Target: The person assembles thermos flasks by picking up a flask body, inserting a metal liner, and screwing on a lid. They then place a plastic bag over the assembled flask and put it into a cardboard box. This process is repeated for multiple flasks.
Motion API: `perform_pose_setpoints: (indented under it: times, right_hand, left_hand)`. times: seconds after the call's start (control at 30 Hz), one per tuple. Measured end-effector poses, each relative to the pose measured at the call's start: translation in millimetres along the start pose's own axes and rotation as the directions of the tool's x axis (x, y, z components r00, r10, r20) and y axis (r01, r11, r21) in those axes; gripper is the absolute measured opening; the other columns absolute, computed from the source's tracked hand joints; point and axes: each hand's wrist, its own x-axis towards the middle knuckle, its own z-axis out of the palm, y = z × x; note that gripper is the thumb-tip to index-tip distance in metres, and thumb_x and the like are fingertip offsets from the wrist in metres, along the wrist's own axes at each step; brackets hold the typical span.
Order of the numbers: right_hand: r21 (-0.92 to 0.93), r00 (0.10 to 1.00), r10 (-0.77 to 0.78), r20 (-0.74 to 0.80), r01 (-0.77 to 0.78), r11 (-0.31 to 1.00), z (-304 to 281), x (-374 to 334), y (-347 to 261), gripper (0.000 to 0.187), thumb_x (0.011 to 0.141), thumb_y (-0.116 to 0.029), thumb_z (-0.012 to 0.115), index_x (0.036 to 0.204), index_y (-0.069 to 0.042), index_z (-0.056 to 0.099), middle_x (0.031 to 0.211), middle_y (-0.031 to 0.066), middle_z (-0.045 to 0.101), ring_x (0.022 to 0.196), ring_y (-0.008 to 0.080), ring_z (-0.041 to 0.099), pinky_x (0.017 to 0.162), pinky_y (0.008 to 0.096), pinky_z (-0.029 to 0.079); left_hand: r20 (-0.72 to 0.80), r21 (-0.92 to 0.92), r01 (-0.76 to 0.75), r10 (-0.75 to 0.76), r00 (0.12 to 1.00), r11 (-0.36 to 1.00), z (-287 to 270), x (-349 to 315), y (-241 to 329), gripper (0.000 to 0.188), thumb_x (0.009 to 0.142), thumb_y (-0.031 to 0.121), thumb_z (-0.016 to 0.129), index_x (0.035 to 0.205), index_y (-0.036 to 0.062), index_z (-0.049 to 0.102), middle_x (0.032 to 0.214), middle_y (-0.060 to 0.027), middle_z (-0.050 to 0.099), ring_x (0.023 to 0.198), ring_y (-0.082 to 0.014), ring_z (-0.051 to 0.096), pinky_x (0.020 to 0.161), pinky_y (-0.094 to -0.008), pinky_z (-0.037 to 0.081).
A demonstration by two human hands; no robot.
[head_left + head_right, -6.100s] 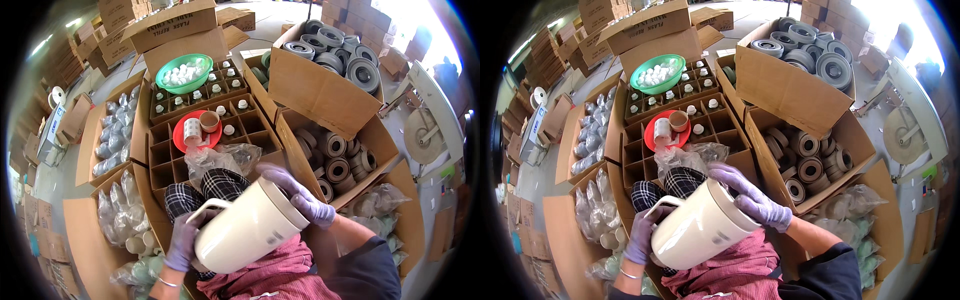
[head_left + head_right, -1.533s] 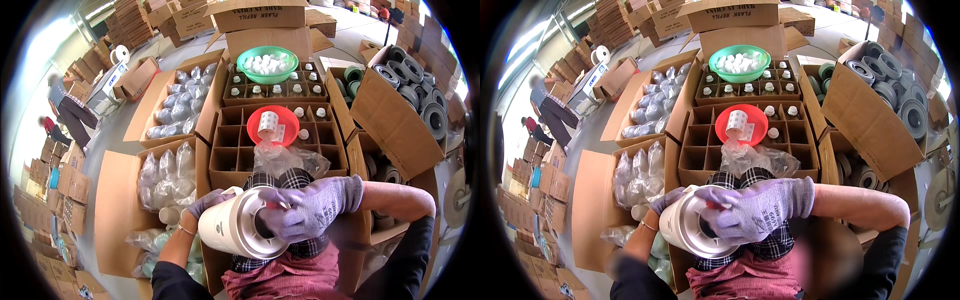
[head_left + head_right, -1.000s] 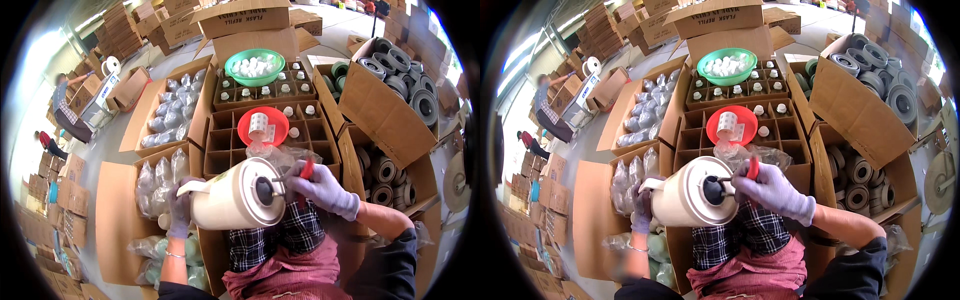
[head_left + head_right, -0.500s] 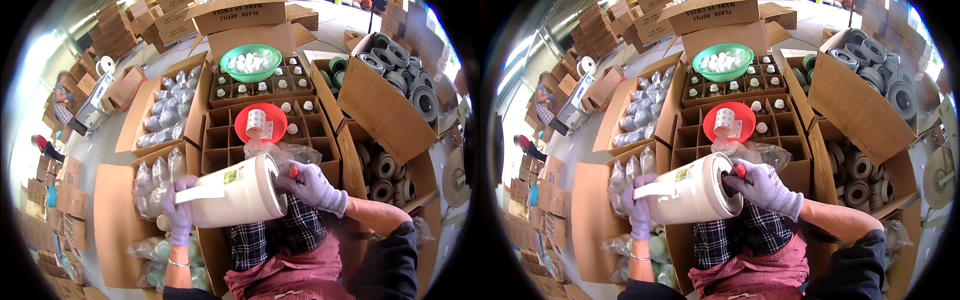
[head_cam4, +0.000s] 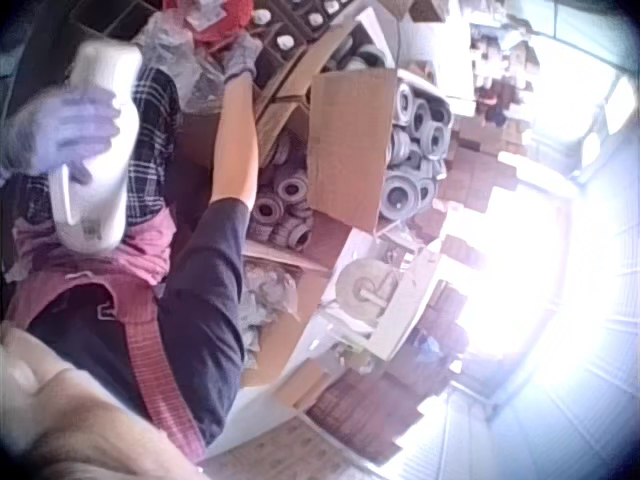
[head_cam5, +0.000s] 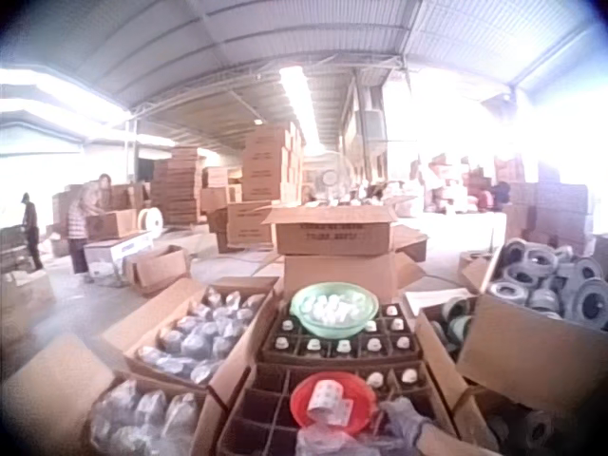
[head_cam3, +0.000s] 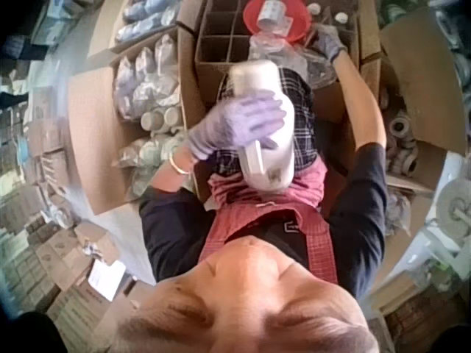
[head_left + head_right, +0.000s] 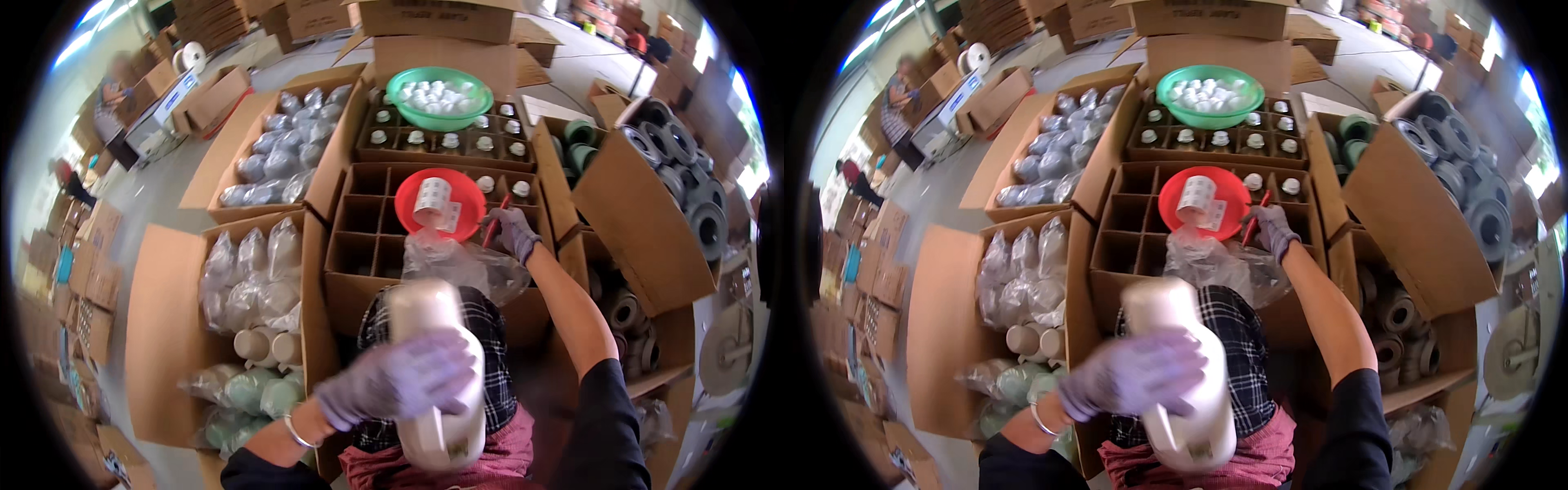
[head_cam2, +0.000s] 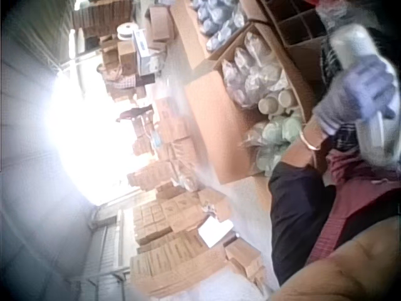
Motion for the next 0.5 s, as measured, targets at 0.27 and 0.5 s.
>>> perform_pose_setpoints:
  times: [0.27,0.5]
  right_hand:
    - [0.17,0.984,-0.046,0.171,0.016,0.985,-6,91,61,0.031,0.087,-0.026,0.066,0.11,-0.006,0.061,0.095,0.0067,0.065,0.086,0.0193,0.064,0.074,0.0362,0.051]
    - [-0.06,0.996,-0.017,0.088,0.022,0.998,6,-24,36,0.037,0.096,-0.028,0.061,0.124,-0.005,0.054,0.107,0.0049,0.06,0.095,0.0175,0.061,0.084,0.0333,0.052]
  left_hand:
    - [-0.13,0.12,0.405,-0.39,0.912,0.907,8,-96,13,0.046,0.084,0.027,0.071,0.124,0.0056,0.061,0.131,-0.0147,0.059,0.125,-0.036,0.053,0.109,-0.0514,0.04]
    - [-0.451,0.004,0.827,-0.737,0.503,0.562,10,-235,-20,0.037,0.087,0.015,0.065,0.121,0.0008,0.059,0.128,-0.0215,0.057,0.119,-0.0404,0.055,0.102,-0.0487,0.044]
